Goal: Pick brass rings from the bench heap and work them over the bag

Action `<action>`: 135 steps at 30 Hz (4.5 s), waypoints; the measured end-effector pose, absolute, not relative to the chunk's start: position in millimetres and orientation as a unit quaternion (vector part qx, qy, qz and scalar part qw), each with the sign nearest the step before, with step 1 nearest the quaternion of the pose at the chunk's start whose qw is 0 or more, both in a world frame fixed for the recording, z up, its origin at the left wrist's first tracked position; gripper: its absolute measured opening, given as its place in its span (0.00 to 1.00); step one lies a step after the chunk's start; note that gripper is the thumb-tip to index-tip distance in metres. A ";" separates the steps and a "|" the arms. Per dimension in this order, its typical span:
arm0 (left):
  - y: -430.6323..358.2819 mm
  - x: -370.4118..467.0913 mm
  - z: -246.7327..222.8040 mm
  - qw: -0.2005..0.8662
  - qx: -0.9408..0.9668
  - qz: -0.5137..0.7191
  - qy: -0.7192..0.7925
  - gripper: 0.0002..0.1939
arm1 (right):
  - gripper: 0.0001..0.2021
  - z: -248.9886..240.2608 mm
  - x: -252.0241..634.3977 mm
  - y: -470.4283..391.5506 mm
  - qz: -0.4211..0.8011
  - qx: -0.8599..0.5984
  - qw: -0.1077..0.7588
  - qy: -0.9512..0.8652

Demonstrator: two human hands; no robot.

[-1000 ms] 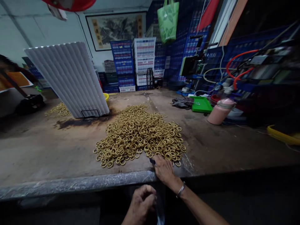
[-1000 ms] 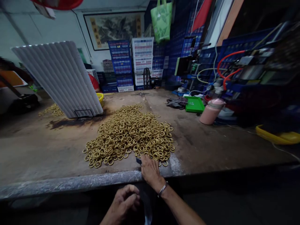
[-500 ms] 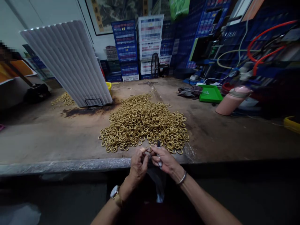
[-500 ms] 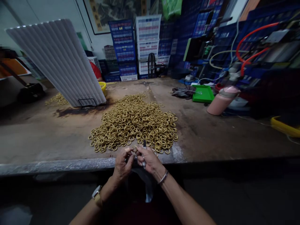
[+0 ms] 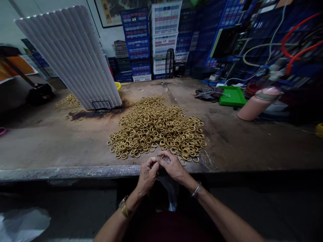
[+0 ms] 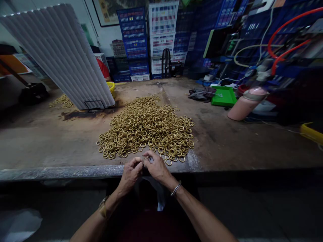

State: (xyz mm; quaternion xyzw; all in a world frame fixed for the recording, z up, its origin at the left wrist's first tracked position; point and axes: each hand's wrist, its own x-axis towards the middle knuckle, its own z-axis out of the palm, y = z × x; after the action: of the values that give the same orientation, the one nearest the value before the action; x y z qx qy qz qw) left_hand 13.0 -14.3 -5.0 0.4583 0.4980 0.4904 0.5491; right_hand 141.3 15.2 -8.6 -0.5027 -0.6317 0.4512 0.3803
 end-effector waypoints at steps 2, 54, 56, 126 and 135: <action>-14.6 12.7 -0.5 0.567 0.443 0.480 0.502 0.09 | 0.10 -11.3 139.8 15.5 0.455 -0.491 0.369 -0.644; -38.1 1.0 9.0 0.714 0.349 0.463 0.391 0.10 | 0.12 0.1 154.8 -2.7 0.164 -0.608 0.094 -0.771; -36.8 0.0 13.1 0.744 0.299 0.467 0.373 0.08 | 0.12 0.8 167.0 -6.9 0.145 -0.621 0.138 -0.758; -13.4 12.1 -5.8 0.636 0.398 0.455 0.481 0.18 | 0.08 -15.8 151.1 14.6 0.261 -0.499 0.231 -0.793; -13.9 11.5 -7.7 0.580 0.446 0.473 0.491 0.16 | 0.11 -12.8 146.5 9.4 0.201 -0.515 0.136 -0.822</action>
State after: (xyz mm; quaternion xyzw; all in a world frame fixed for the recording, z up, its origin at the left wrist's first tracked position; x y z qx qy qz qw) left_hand 11.5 -13.9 -7.7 0.4461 0.4909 0.4726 0.5802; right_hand 146.5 9.4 -12.8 -0.5147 -0.8223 0.2009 0.1365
